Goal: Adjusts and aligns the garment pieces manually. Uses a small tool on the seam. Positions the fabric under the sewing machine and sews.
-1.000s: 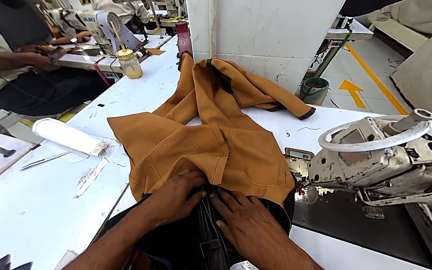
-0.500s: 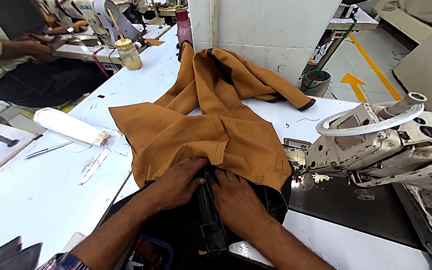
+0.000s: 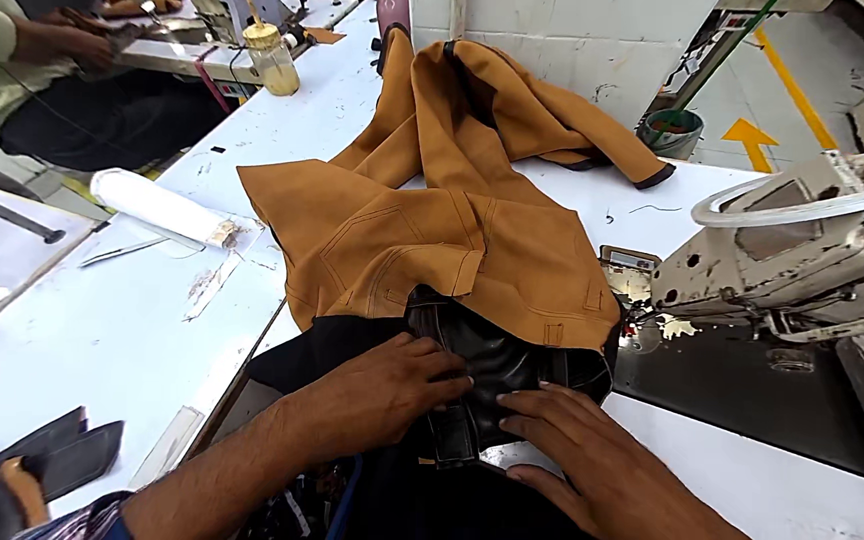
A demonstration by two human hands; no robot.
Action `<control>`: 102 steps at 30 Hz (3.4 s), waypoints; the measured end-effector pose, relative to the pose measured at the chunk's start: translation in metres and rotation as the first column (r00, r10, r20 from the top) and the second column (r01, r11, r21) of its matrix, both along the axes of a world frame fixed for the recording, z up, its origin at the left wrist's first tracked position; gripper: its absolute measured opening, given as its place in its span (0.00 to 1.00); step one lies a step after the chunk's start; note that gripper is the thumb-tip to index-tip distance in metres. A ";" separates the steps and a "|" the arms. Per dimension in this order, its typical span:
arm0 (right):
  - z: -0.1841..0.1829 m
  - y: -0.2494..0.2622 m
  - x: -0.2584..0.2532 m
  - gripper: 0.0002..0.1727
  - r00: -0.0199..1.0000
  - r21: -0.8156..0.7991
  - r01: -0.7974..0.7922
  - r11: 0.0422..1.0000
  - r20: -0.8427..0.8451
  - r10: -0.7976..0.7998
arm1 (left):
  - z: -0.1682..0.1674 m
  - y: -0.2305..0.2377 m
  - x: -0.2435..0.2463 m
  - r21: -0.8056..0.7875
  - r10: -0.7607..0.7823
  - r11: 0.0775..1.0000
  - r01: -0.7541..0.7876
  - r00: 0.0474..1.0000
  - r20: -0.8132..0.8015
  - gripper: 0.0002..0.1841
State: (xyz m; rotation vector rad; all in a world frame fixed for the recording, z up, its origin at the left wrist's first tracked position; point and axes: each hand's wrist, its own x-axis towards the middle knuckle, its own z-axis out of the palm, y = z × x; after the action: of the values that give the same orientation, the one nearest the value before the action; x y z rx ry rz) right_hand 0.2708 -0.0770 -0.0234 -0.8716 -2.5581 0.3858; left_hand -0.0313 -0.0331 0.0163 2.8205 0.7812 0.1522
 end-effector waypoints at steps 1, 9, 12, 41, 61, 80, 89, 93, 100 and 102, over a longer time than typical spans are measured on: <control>-0.005 -0.002 0.000 0.20 1.000 0.051 -0.004 0.999 -0.005 0.004 | -0.003 -0.001 0.001 -0.002 0.002 1.000 -0.002 1.000 0.014 0.16; -0.020 0.006 -0.009 0.13 0.997 0.206 -0.078 0.975 0.036 0.072 | -0.014 -0.007 -0.006 -0.066 0.094 0.994 -0.084 0.980 0.173 0.15; -0.019 0.011 -0.006 0.16 0.997 0.130 -0.079 0.988 0.013 0.078 | -0.010 -0.009 -0.009 -0.168 0.097 0.983 -0.069 0.982 0.164 0.15; -0.003 0.006 -0.016 0.13 0.997 0.138 0.082 0.987 0.000 -0.083 | -0.016 -0.033 -0.001 -0.337 0.425 0.885 -0.322 0.853 0.302 0.18; 0.010 0.006 -0.026 0.15 0.908 -0.117 0.331 0.936 -0.228 -0.350 | -0.017 -0.011 -0.002 -0.273 0.443 0.883 -0.383 0.871 0.213 0.37; 0.026 0.017 -0.040 0.17 0.898 -0.177 0.322 0.930 -0.252 -0.359 | -0.024 -0.007 -0.008 -0.290 0.455 0.876 -0.385 0.858 0.237 0.46; 0.024 0.024 -0.032 0.19 0.995 -0.120 0.093 0.988 -0.026 -0.097 | -0.018 -0.002 -0.007 -0.291 0.429 0.882 -0.370 0.887 0.170 0.46; 0.013 0.018 -0.027 0.20 0.998 -0.029 0.025 0.999 0.066 -0.023 | -0.018 -0.002 -0.007 -0.262 0.416 0.893 -0.367 0.893 0.169 0.45; 0.011 0.018 -0.026 0.20 0.998 -0.005 0.010 1.000 0.057 -0.009 | -0.021 0.001 -0.009 -0.207 0.326 0.935 -0.288 0.928 0.181 0.35; 0.011 0.018 -0.026 0.20 0.998 0.001 0.010 1.000 0.065 -0.010 | -0.021 0.001 -0.010 -0.206 0.322 0.935 -0.288 0.933 0.161 0.33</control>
State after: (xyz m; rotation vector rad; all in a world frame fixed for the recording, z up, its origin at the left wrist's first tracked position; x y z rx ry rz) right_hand 0.2448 -0.0589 -0.0128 -0.9100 -2.6123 0.3595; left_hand -0.0410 -0.0320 -0.0043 2.4544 1.1228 0.3778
